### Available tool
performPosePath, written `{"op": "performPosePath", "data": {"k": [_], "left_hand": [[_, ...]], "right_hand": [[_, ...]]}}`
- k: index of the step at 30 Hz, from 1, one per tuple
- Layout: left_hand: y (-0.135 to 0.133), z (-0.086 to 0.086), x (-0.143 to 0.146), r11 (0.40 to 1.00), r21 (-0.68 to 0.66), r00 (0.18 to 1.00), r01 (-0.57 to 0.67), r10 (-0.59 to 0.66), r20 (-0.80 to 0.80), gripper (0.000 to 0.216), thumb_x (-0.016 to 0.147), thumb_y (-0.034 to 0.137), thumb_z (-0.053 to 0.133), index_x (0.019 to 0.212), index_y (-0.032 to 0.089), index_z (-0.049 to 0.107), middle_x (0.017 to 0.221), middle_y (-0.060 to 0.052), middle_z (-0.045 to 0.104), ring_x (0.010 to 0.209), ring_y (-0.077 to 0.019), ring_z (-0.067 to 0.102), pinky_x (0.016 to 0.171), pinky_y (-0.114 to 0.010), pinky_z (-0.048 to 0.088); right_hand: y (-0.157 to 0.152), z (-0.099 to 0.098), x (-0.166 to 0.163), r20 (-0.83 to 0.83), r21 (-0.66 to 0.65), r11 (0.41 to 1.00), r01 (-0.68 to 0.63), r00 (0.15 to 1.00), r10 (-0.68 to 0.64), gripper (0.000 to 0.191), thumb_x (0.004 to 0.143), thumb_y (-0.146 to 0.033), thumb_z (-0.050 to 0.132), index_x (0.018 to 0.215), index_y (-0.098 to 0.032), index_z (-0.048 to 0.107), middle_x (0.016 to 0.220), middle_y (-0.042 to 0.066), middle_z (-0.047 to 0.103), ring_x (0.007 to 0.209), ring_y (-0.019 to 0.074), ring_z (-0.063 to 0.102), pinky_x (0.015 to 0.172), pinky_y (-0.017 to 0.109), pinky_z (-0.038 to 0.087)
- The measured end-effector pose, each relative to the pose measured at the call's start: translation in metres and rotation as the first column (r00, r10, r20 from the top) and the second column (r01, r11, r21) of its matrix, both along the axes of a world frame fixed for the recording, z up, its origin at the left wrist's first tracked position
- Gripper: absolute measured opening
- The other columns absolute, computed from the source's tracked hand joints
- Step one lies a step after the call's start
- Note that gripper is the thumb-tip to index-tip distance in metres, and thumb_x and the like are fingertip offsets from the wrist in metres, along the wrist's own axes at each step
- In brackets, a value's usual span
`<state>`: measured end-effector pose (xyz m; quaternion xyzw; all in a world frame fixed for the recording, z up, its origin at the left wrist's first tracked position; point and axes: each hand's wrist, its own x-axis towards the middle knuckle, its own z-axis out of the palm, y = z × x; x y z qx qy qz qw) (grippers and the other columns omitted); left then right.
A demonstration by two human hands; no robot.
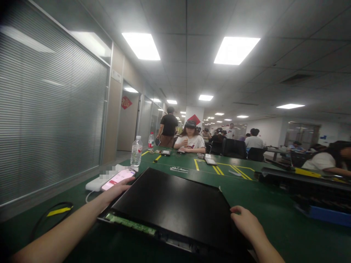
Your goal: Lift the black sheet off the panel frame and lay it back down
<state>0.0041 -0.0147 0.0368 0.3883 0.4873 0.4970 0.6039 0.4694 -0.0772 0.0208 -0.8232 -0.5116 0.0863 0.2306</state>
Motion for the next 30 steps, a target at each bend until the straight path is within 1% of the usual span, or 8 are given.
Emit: {"op": "performPosePath", "data": {"k": [6,10,14,20,23,25,27,30], "left_hand": [[-0.006,0.000,-0.002,0.998,0.028,0.999,0.049,-0.050,0.018,0.078,0.058,0.011,0.070,0.129,0.019,0.038,0.059,-0.001,0.067,0.053,-0.0204,0.065,0.052,-0.030,0.051],[-0.010,0.001,-0.002,0.995,0.042,0.995,0.096,-0.096,0.020,0.051,0.056,0.013,0.071,0.106,0.015,0.059,0.061,-0.003,0.069,0.059,-0.0220,0.066,0.057,-0.030,0.052],[-0.009,-0.003,-0.003,0.989,0.106,0.994,0.099,-0.094,-0.052,0.029,0.056,0.012,0.065,0.085,0.014,0.066,0.059,-0.003,0.069,0.060,-0.0210,0.066,0.059,-0.029,0.051],[-0.002,-0.012,-0.002,0.988,0.121,0.992,0.092,-0.080,-0.098,0.031,0.053,0.007,0.053,0.079,0.014,0.067,0.056,-0.002,0.067,0.054,-0.0192,0.063,0.052,-0.027,0.048],[-0.002,-0.012,0.000,0.985,0.140,0.989,0.101,-0.083,-0.125,0.018,0.056,0.014,0.055,0.070,0.013,0.067,0.057,-0.004,0.067,0.057,-0.0209,0.064,0.052,-0.027,0.047],[-0.004,-0.011,0.001,0.981,0.190,0.979,0.040,-0.001,-0.204,0.012,0.059,0.022,0.060,0.065,0.014,0.066,0.061,-0.005,0.069,0.064,-0.0236,0.064,0.055,-0.028,0.047],[-0.004,-0.010,0.001,0.965,0.264,0.944,-0.004,0.091,-0.318,0.017,0.061,0.030,0.063,0.065,0.015,0.066,0.066,-0.006,0.070,0.070,-0.0250,0.065,0.058,-0.028,0.047],[-0.004,-0.010,0.000,0.950,0.301,0.915,0.079,0.051,-0.400,0.027,0.062,0.039,0.065,0.072,0.015,0.067,0.070,-0.006,0.070,0.069,-0.0238,0.065,0.061,-0.028,0.047]], "right_hand": [[0.001,-0.004,0.001,-0.045,0.008,0.999,-0.038,0.998,0.038,0.028,0.064,-0.029,0.049,0.083,-0.024,0.069,0.089,0.004,0.069,0.086,0.0232,0.062,0.073,0.031,0.045],[0.003,-0.006,0.001,-0.059,0.007,0.999,-0.039,0.997,0.040,0.028,0.064,-0.029,0.049,0.083,-0.023,0.069,0.089,0.004,0.069,0.087,0.0229,0.062,0.075,0.030,0.045],[0.005,-0.009,0.003,-0.046,0.028,0.999,-0.041,0.998,0.042,0.028,0.064,-0.029,0.049,0.083,-0.024,0.069,0.091,0.003,0.069,0.087,0.0223,0.062,0.076,0.030,0.045],[0.006,-0.011,0.005,-0.049,0.040,0.998,-0.051,0.997,0.053,0.027,0.063,-0.028,0.050,0.081,-0.023,0.069,0.089,0.004,0.069,0.087,0.0236,0.061,0.077,0.032,0.045],[0.007,-0.012,0.005,-0.067,0.033,0.998,-0.048,0.997,0.050,0.027,0.063,-0.028,0.050,0.082,-0.023,0.069,0.090,0.004,0.069,0.087,0.0237,0.061,0.079,0.032,0.045],[0.008,-0.012,0.005,-0.071,0.026,0.999,-0.048,0.996,0.049,0.028,0.063,-0.028,0.050,0.082,-0.023,0.069,0.091,0.005,0.068,0.088,0.0239,0.061,0.079,0.033,0.044],[0.008,-0.012,0.005,-0.074,0.016,0.999,-0.052,0.996,0.053,0.028,0.063,-0.028,0.049,0.083,-0.023,0.069,0.092,0.005,0.068,0.089,0.0239,0.061,0.080,0.033,0.044],[0.007,-0.011,0.004,-0.071,0.002,0.998,-0.058,0.996,0.058,0.029,0.064,-0.029,0.049,0.085,-0.023,0.068,0.093,0.004,0.068,0.090,0.0239,0.060,0.080,0.033,0.044]]}}
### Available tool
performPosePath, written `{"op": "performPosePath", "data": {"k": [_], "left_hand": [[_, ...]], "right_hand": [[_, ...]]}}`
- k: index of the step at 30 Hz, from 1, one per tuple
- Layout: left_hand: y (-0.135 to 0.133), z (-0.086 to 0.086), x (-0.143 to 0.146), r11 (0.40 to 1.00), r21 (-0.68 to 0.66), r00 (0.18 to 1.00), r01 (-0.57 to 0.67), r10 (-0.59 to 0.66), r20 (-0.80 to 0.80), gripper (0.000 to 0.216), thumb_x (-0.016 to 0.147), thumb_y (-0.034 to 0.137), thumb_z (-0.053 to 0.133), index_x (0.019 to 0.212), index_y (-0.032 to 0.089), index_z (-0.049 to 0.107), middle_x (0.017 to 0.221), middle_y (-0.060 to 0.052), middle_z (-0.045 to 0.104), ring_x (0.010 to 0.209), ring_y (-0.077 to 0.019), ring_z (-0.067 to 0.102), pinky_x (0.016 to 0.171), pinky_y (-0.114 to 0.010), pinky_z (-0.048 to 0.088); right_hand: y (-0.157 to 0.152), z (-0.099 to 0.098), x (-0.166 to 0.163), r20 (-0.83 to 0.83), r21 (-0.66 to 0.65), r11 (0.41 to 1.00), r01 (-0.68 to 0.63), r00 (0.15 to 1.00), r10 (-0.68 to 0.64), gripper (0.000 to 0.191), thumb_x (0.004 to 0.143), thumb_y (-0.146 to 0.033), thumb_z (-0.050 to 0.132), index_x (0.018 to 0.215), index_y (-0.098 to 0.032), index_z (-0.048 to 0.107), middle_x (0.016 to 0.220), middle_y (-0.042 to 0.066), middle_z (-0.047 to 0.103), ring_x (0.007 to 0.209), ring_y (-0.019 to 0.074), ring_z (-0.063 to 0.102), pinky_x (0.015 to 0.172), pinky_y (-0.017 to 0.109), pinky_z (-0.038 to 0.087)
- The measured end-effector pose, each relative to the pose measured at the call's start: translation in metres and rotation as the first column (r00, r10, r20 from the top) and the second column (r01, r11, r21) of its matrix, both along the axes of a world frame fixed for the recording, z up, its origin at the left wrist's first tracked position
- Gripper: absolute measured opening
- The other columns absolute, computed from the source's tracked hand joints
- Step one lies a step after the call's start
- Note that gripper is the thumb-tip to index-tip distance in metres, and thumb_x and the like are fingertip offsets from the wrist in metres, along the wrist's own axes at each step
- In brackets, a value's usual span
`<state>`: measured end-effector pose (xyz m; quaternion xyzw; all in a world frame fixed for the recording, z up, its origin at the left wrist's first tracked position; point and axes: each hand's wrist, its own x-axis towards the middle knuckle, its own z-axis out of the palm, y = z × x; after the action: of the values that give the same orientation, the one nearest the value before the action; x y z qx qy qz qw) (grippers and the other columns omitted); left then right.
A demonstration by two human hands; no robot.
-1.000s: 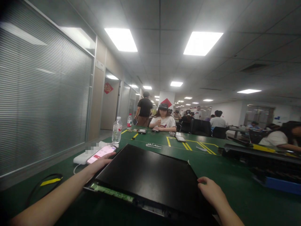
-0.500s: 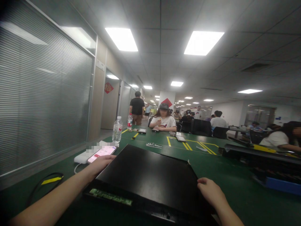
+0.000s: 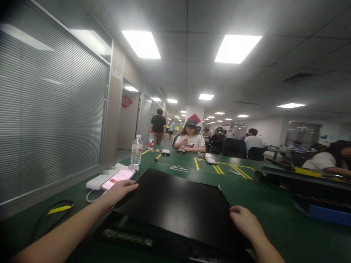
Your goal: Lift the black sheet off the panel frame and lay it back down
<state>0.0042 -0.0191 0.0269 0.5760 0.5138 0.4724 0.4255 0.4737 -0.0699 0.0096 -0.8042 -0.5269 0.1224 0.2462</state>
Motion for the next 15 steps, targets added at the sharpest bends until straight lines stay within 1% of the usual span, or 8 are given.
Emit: {"op": "performPosePath", "data": {"k": [3,6,7,9,12,15], "left_hand": [[-0.002,0.003,0.001,0.997,0.008,0.994,0.078,-0.078,0.075,0.030,0.061,0.039,0.068,0.078,0.014,0.067,0.073,-0.005,0.071,0.069,-0.0216,0.065,0.064,-0.027,0.046],[-0.007,0.011,0.004,0.995,0.038,0.981,0.089,-0.095,0.171,0.035,0.059,0.037,0.070,0.085,0.013,0.067,0.076,-0.005,0.071,0.074,-0.0218,0.065,0.068,-0.027,0.047],[-0.009,0.013,0.006,0.994,0.053,0.975,0.094,-0.102,0.196,0.038,0.059,0.037,0.071,0.089,0.013,0.067,0.078,-0.005,0.071,0.076,-0.0224,0.065,0.070,-0.028,0.047],[-0.014,0.017,0.008,0.991,0.097,0.965,0.096,-0.116,0.234,0.042,0.059,0.037,0.071,0.094,0.014,0.066,0.083,-0.005,0.071,0.082,-0.0235,0.064,0.073,-0.030,0.047],[-0.017,0.020,0.009,0.983,0.156,0.952,0.094,-0.135,0.275,0.045,0.059,0.038,0.071,0.097,0.014,0.064,0.091,-0.006,0.070,0.090,-0.0240,0.062,0.078,-0.030,0.046],[-0.014,0.020,0.005,0.987,0.150,0.954,0.059,-0.100,0.284,0.047,0.056,0.039,0.073,0.094,0.013,0.065,0.091,-0.007,0.070,0.088,-0.0239,0.063,0.078,-0.030,0.046]], "right_hand": [[0.000,0.001,-0.001,0.013,0.009,1.000,0.016,1.000,-0.016,0.034,0.064,-0.030,0.048,0.092,-0.023,0.066,0.098,0.005,0.066,0.092,0.0243,0.060,0.079,0.032,0.045],[0.001,0.002,-0.001,-0.010,0.060,0.996,0.063,0.998,-0.063,0.043,0.065,-0.032,0.049,0.105,-0.019,0.061,0.106,0.009,0.064,0.094,0.0248,0.060,0.079,0.033,0.046],[0.002,0.003,-0.002,-0.029,0.081,0.993,0.081,0.996,-0.078,0.044,0.066,-0.033,0.049,0.106,-0.018,0.060,0.107,0.010,0.063,0.095,0.0247,0.059,0.080,0.033,0.046],[0.002,0.004,-0.003,-0.081,0.101,0.991,0.087,0.994,-0.079,0.039,0.068,-0.035,0.047,0.097,-0.015,0.063,0.104,0.012,0.065,0.096,0.0243,0.059,0.082,0.032,0.045],[0.000,0.007,-0.006,-0.184,0.102,0.993,0.063,0.982,-0.043,0.032,0.070,-0.037,0.045,0.079,-0.015,0.067,0.095,0.012,0.068,0.093,0.0240,0.060,0.083,0.031,0.044],[-0.005,0.011,-0.011,-0.288,0.136,0.986,0.095,0.956,-0.053,0.033,0.066,-0.041,0.049,0.078,-0.016,0.067,0.096,0.011,0.068,0.092,0.0255,0.060,0.076,0.032,0.047]]}}
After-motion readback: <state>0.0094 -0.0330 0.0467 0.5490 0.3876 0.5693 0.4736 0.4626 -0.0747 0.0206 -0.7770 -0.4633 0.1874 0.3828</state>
